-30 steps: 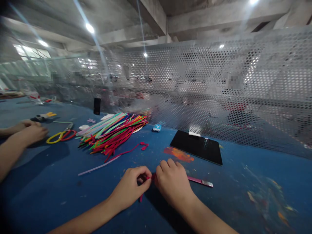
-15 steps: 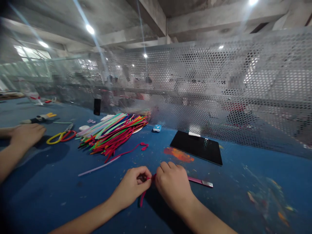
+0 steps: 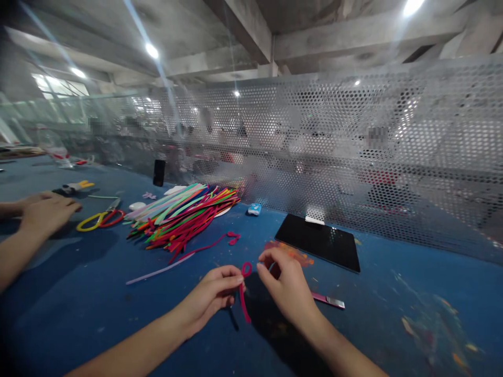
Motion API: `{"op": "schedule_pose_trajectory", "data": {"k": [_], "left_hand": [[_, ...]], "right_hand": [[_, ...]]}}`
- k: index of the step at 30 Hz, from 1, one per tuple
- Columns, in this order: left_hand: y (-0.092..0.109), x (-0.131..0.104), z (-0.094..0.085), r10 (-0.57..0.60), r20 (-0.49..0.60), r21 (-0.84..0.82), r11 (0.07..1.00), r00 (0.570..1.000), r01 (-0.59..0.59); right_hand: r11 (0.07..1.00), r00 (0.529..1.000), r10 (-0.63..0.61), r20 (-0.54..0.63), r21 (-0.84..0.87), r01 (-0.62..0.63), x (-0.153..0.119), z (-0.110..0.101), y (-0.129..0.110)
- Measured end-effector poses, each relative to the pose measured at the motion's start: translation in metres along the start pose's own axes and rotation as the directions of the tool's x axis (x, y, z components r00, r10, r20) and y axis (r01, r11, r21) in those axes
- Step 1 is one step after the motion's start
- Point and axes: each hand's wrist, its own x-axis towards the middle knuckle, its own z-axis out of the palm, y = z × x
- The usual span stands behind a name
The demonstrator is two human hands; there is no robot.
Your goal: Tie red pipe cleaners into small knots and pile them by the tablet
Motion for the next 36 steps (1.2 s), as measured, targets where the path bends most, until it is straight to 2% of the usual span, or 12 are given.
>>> {"op": "schedule_pose_trajectory", "data": {"k": [3,6,10,15,16,18,20,22,25,27,31,36], "left_hand": [[-0.001,0.001,-0.002,-0.08,0.049,-0.147,0.985,0.996,0.086],[0.0,0.001,-0.003,-0.118,0.087,-0.178,0.975,0.989,0.132],[0.002,-0.001,-0.002,-0.088,0.072,-0.042,0.995,0.994,0.091],[-0.002,-0.004,0.002,-0.106,0.035,0.034,0.994,0.994,0.105],[-0.002,-0.004,0.003,-0.105,0.048,0.041,0.994,0.993,0.103],[-0.001,-0.004,0.003,-0.096,0.065,0.055,0.994,0.993,0.093],[0.001,-0.004,0.004,-0.059,0.055,0.108,0.993,0.997,0.053],[0.004,-0.004,0.005,0.021,0.03,0.218,0.976,0.999,-0.028],[0.005,-0.005,0.006,0.108,0.016,0.348,0.931,0.994,-0.107],[0.003,-0.005,0.006,0.09,0.014,0.335,0.938,0.996,-0.09],[-0.003,-0.005,0.004,-0.048,0.024,0.074,0.996,0.999,0.047],[-0.007,-0.003,0.002,-0.185,0.057,-0.253,0.948,0.981,0.193]], "right_hand": [[0.936,0.954,-0.284,0.093,-0.187,0.297,-0.006,0.005,0.004],[0.768,0.823,-0.532,0.197,-0.297,0.568,-0.01,0.007,0.006],[0.689,0.756,-0.639,0.143,-0.332,0.645,-0.011,0.003,0.006],[0.558,0.639,-0.726,0.256,-0.325,0.764,-0.016,0.001,0.005],[0.592,0.657,-0.717,0.233,-0.294,0.751,-0.017,0.002,0.005],[0.756,0.779,-0.613,0.133,-0.188,0.627,-0.017,0.005,0.004],[0.913,0.914,-0.405,0.034,-0.037,0.406,-0.015,0.008,0.003],[0.97,0.975,-0.22,0.006,0.111,0.218,-0.012,0.009,0.002],[0.964,0.988,-0.138,0.063,0.239,0.12,-0.01,0.01,-0.001],[0.957,0.984,-0.141,0.11,0.271,0.107,-0.01,0.01,-0.002],[0.953,0.986,-0.135,0.093,0.284,0.104,-0.012,0.012,-0.001],[0.949,0.973,-0.218,0.07,0.247,0.195,-0.015,0.014,0.002]]}}
